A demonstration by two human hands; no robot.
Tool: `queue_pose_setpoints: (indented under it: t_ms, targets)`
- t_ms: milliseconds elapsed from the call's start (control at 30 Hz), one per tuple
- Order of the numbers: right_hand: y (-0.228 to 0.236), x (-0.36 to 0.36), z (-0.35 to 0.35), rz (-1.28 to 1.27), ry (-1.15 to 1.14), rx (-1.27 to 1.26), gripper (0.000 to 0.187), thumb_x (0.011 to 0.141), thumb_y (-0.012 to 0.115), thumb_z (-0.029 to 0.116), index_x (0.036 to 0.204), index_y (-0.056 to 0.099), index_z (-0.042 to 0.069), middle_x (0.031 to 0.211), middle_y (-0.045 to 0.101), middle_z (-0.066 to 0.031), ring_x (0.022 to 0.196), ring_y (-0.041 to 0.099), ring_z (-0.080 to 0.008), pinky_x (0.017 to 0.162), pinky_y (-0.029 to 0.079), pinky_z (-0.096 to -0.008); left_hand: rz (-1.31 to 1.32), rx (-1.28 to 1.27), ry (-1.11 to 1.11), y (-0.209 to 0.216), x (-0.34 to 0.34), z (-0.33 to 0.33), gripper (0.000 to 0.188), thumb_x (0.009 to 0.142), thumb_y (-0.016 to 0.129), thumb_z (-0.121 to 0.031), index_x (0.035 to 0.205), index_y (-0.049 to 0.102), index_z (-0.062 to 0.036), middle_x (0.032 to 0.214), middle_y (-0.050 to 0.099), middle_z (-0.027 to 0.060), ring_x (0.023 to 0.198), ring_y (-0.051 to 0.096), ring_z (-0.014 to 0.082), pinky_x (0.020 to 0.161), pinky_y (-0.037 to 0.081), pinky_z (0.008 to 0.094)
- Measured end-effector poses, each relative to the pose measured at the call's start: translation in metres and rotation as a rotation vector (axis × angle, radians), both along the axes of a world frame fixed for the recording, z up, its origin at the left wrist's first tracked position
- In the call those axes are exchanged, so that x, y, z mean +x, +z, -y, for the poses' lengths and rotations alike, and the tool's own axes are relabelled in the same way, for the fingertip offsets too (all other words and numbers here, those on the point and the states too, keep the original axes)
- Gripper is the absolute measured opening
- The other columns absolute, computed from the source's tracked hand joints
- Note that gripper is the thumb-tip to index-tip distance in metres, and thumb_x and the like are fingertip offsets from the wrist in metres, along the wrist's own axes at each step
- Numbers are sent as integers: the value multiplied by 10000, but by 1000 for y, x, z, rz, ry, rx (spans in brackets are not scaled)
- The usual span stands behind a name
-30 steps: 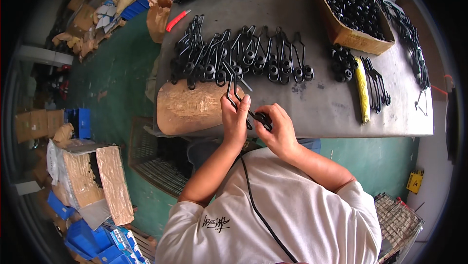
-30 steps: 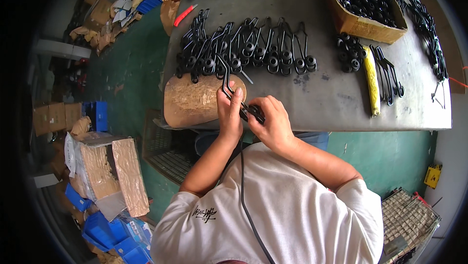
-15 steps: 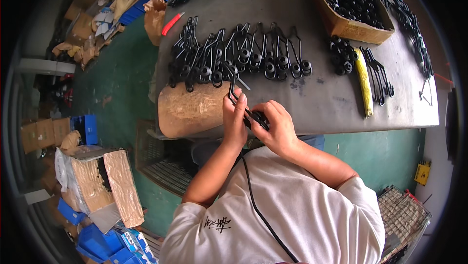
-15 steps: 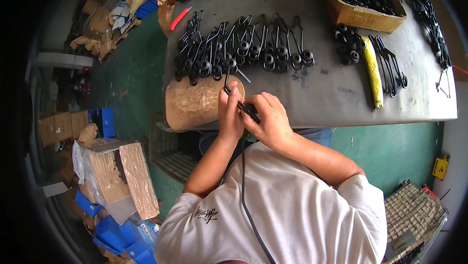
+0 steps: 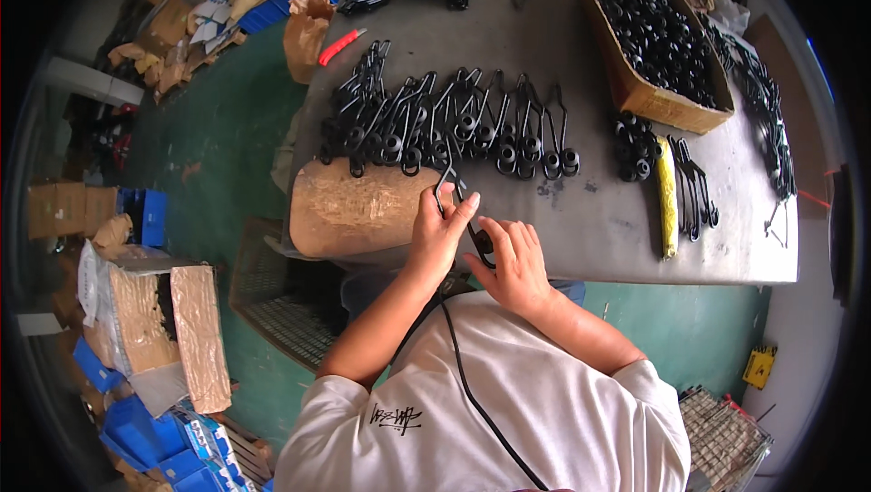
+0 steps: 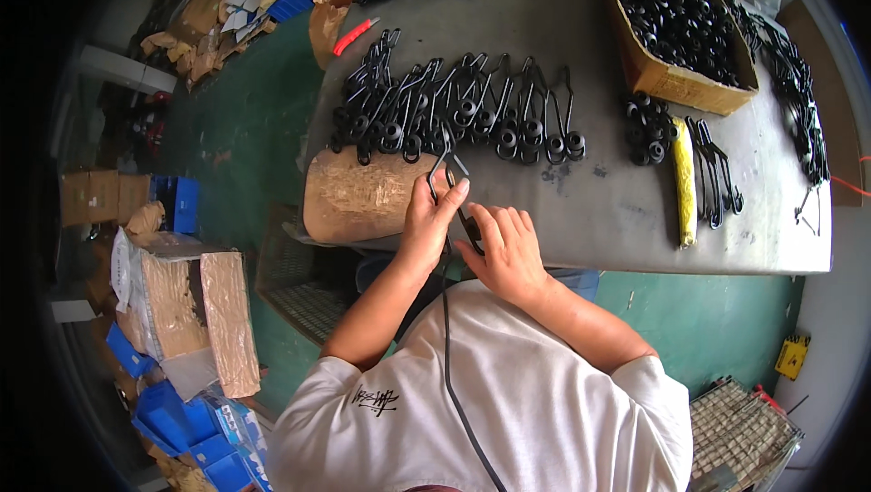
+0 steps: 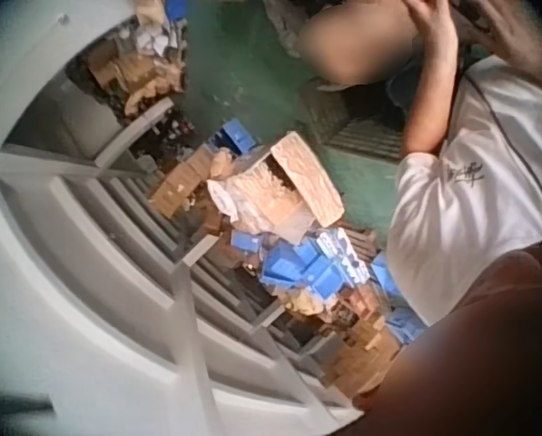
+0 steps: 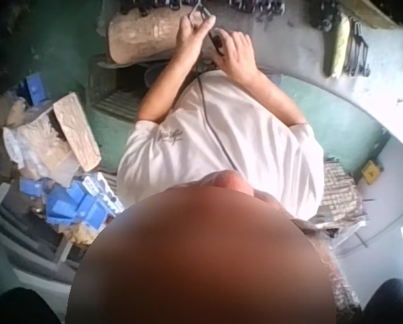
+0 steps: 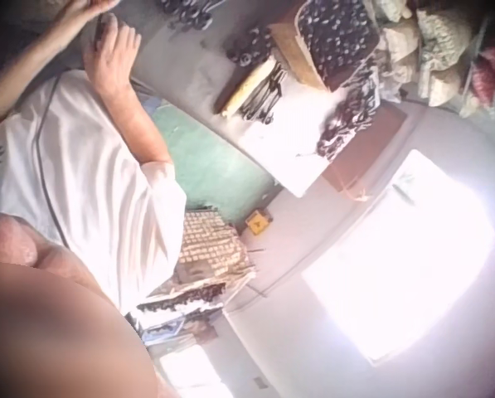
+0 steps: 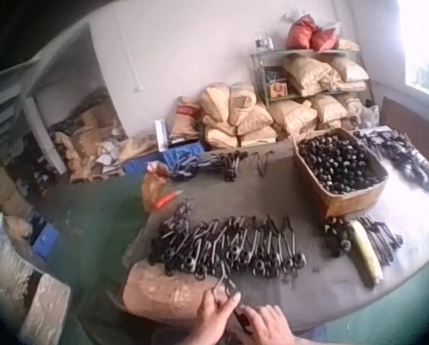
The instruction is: The person is manually assembling plastic spherical components onto wire hook frames on a workbench.
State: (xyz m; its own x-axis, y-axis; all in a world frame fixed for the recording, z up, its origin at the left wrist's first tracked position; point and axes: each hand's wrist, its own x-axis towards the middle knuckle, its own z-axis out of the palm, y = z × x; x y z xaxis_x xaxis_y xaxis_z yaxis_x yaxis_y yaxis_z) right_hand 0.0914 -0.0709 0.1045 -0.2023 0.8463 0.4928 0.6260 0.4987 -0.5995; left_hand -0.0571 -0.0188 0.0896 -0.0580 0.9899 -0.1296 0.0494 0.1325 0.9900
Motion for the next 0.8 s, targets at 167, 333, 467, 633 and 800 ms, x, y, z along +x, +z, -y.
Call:
queue_pose_setpoints:
  t_ms: [167,333,467,633,800]
  targets:
    - [-5,4,0,105,-23,121,580,714,803,157,1212,534,30,1042,590,-123,887,582,-300,792,446,-405,-45,-24,-33,5,4,2,529,875,765,-307,1156,486,44,688,443,-42,616,416,54,573,383,224]
    - [-18,3,-5,85,11,133,425,689,764,45,1051,542,40,936,573,-120,803,578,-309,696,474,-407,-138,-13,-74,-3,4,2,616,854,775,-351,1201,469,56,700,484,-14,634,478,86,604,431,254]
    - [-23,2,-11,44,0,153,383,681,742,14,1005,537,31,894,567,-132,757,573,-319,644,479,-414,-219,29,-137,0,2,-6,678,854,767,-359,1263,436,68,759,581,36,696,576,136,671,487,289]
    - [-19,0,-69,-125,-218,146,290,733,729,67,958,550,39,846,568,-132,755,574,-339,669,468,-426,-393,432,-62,21,-4,-30,644,897,727,-233,1388,400,28,1178,553,141,1028,554,194,928,455,341]
    - [-35,-1,-145,91,-407,100,285,777,737,254,948,596,74,898,599,-103,857,583,-320,805,421,-431,-514,752,19,36,-2,-30,572,898,691,-136,1388,427,-7,1344,483,185,1210,503,314,1039,413,416]
